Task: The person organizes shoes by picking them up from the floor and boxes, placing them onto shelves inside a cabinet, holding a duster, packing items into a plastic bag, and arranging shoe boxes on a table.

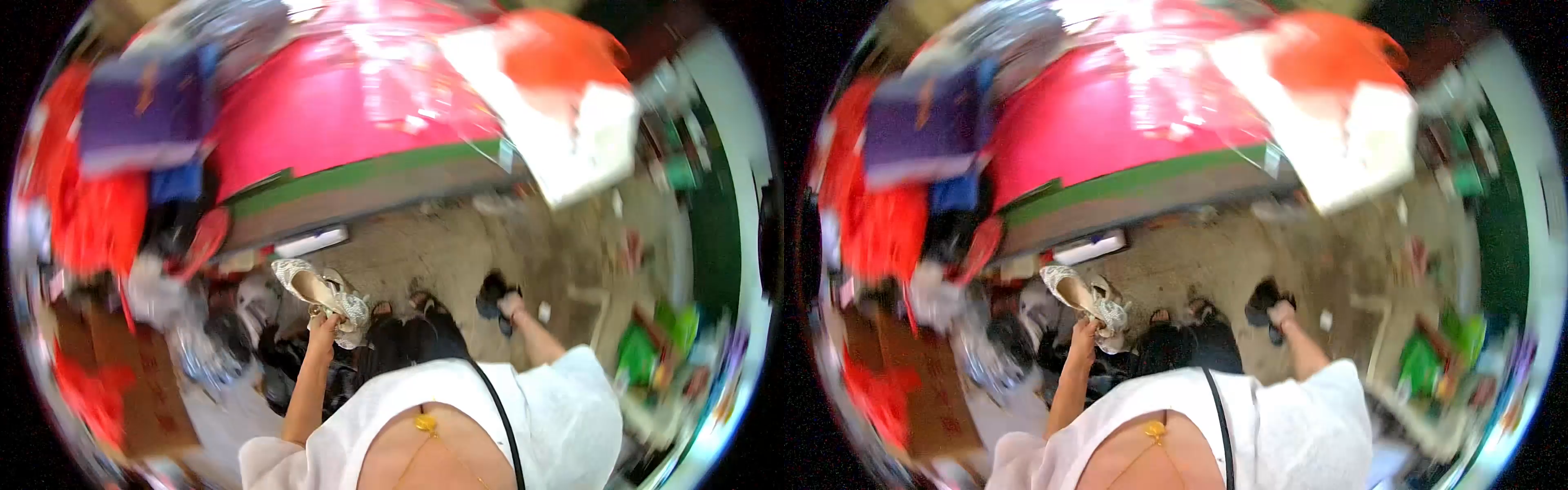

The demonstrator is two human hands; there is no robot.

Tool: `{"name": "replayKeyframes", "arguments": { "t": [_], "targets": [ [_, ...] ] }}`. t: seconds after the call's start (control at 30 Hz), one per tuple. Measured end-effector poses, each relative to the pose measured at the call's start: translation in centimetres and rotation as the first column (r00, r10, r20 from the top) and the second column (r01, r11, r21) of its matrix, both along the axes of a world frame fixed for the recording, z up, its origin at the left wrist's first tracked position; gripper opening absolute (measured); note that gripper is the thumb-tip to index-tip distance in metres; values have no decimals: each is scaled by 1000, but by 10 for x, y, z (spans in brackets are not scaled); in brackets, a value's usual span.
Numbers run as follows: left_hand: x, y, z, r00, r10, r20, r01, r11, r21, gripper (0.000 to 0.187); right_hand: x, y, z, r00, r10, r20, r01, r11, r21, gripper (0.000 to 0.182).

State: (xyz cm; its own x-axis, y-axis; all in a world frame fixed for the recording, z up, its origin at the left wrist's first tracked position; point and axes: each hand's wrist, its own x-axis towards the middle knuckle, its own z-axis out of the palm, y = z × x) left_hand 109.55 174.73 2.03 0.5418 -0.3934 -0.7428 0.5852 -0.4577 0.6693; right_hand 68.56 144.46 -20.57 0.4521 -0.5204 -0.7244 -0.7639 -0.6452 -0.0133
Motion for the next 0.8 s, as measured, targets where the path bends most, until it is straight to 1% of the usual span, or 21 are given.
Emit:
{"name": "replayKeyframes", "arguments": {
  "t": [0.03,0.07,0.1,0.13,0.2,0.23,0.27,0.33,0.37,0.4,0.43,0.47,0.53,0.57,0.6,0.63,0.67,0.7,0.73,0.77,0.8],
  "targets": [
    [-1,-11,5,995,-96,14,96,995,-3,28,-28,13,6,938,348,8,-341,923,-178,22],
    [-4,-17,8,982,-185,20,185,983,6,28,-49,36,6,961,-189,204,233,947,-221,23],
    [-6,-20,-2,969,-243,37,243,970,4,25,-44,56,56,850,-507,145,522,848,-91,23],
    [-5,-34,-5,946,-323,35,323,946,8,25,-32,64,111,657,-750,72,751,660,17,25],
    [-16,-62,0,888,-459,-15,457,887,-66,26,-68,103,110,472,-871,139,873,483,67,26],
    [-33,-88,24,854,-518,51,519,855,8,24,-84,115,104,339,-917,211,923,367,113,28],
    [-44,-111,28,826,-561,53,561,828,17,24,-105,130,80,291,-934,207,940,320,122,28],
    [-66,-149,34,696,-711,101,711,702,46,23,-150,172,13,364,-899,242,913,396,96,27],
    [-88,-172,38,706,-705,65,703,709,53,22,-148,176,35,214,-973,84,968,223,114,20],
    [-106,-191,43,681,-730,67,728,684,49,22,-157,190,38,295,-947,124,947,307,97,20],
    [-123,-212,49,597,-799,79,799,600,32,22,-171,203,42,754,-642,-141,649,761,8,20],
    [-141,-232,54,511,-854,98,857,515,16,22,-184,228,33,544,-838,-44,839,544,16,23],
    [-179,-271,45,459,-877,140,886,463,-4,23,-210,234,52,623,-695,-358,778,597,196,31],
    [-199,-293,49,330,-920,212,941,338,2,24,-219,243,68,37,-934,-356,977,-41,209,31],
    [-219,-313,52,201,-939,277,977,212,11,24,-225,250,92,-598,-765,-238,760,-636,137,32],
    [-241,-335,43,210,-948,238,971,230,58,24,-244,267,87,-615,-768,-179,768,-635,86,32],
    [-263,-356,34,226,-954,195,962,251,111,24,-268,291,73,-400,-890,-220,910,-414,20,32],
    [-285,-376,36,118,-968,221,986,140,87,19,-293,316,53,-109,-943,-316,994,-106,-26,32],
    [-310,-395,38,12,-969,248,997,30,68,15,-313,337,44,99,-903,-418,991,126,-38,32],
    [-337,-412,44,30,-955,294,999,24,-23,19,-332,351,37,186,-852,-489,969,240,-51,32],
    [-360,-428,48,43,-974,224,998,31,-58,26,-350,358,28,231,-806,-544,947,316,-65,32]
  ]
}}
